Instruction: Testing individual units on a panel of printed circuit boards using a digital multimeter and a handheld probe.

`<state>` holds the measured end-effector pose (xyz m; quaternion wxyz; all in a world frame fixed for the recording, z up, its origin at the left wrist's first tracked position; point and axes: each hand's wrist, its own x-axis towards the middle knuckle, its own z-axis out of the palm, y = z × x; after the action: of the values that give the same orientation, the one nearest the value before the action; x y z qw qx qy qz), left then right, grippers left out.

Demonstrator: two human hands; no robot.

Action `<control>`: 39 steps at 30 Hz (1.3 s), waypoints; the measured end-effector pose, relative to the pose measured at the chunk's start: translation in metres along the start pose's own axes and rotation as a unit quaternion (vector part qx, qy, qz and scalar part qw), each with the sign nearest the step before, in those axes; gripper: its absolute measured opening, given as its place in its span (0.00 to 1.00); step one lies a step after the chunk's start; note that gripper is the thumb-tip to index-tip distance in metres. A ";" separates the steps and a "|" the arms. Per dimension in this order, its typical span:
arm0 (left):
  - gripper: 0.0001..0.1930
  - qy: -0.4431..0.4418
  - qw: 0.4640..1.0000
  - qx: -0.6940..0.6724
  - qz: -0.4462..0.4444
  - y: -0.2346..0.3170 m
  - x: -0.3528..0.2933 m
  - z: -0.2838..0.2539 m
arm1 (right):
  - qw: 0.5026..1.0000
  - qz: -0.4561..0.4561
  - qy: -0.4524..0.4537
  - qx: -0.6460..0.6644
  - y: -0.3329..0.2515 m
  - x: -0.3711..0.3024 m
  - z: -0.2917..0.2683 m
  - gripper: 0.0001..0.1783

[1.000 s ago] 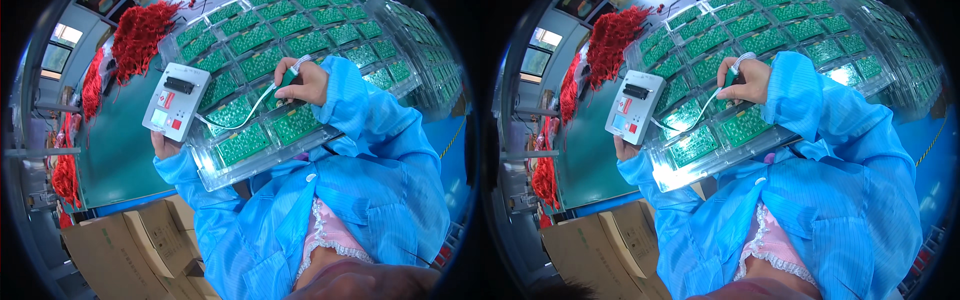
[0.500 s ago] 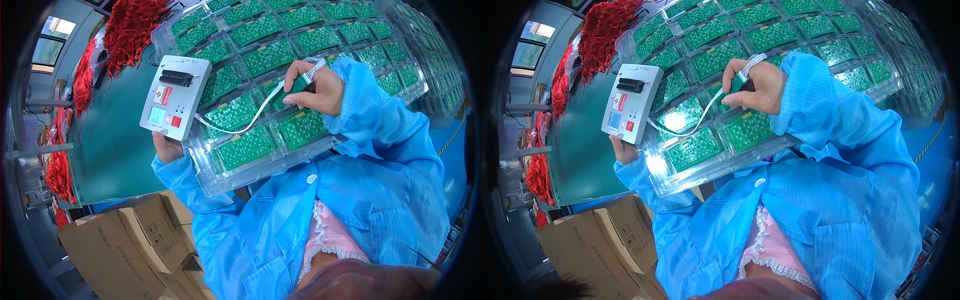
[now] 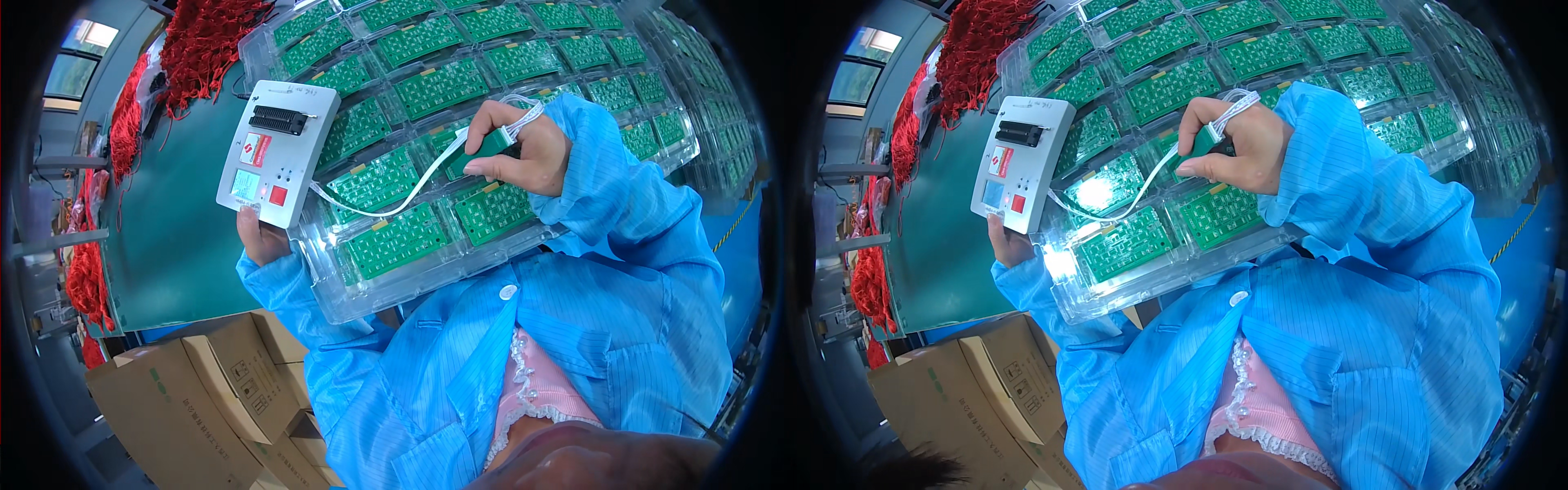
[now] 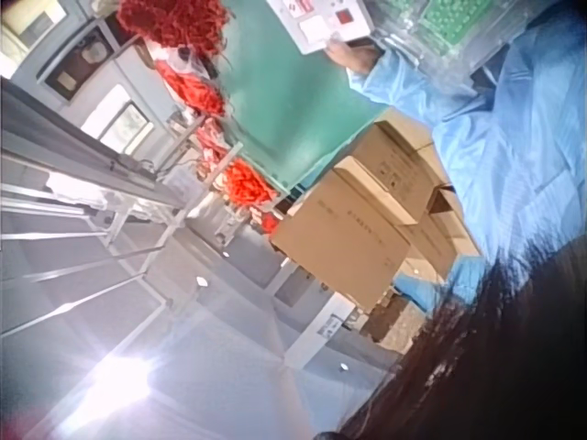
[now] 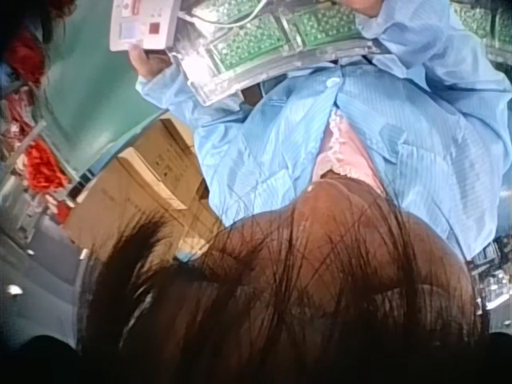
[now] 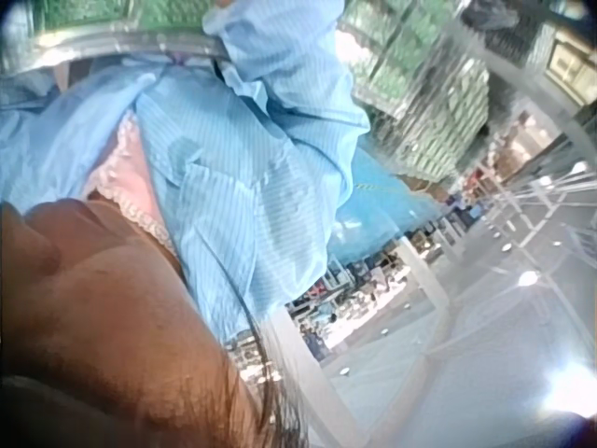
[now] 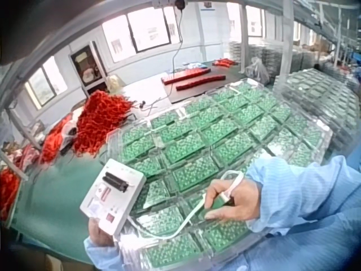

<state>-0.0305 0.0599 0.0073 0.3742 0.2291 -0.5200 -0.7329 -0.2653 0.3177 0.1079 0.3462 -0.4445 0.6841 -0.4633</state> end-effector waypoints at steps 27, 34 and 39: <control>0.26 0.062 0.989 -0.131 -0.015 -0.008 0.008 -0.005 | 0.996 -0.013 -0.012 -0.090 0.014 0.005 0.006 0.10; 0.28 0.084 0.996 -0.028 0.031 0.015 -0.012 0.035 | 0.999 -0.012 -0.010 -0.051 0.004 0.005 0.007 0.10; 0.29 0.102 0.989 0.106 0.026 0.031 -0.013 0.048 | 0.998 -0.024 -0.006 -0.053 0.005 0.004 0.009 0.10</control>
<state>-0.0481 0.0930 0.0523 0.4179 0.3273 -0.5596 -0.6365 -0.2599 0.3122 0.0998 0.3152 -0.4809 0.6947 -0.4321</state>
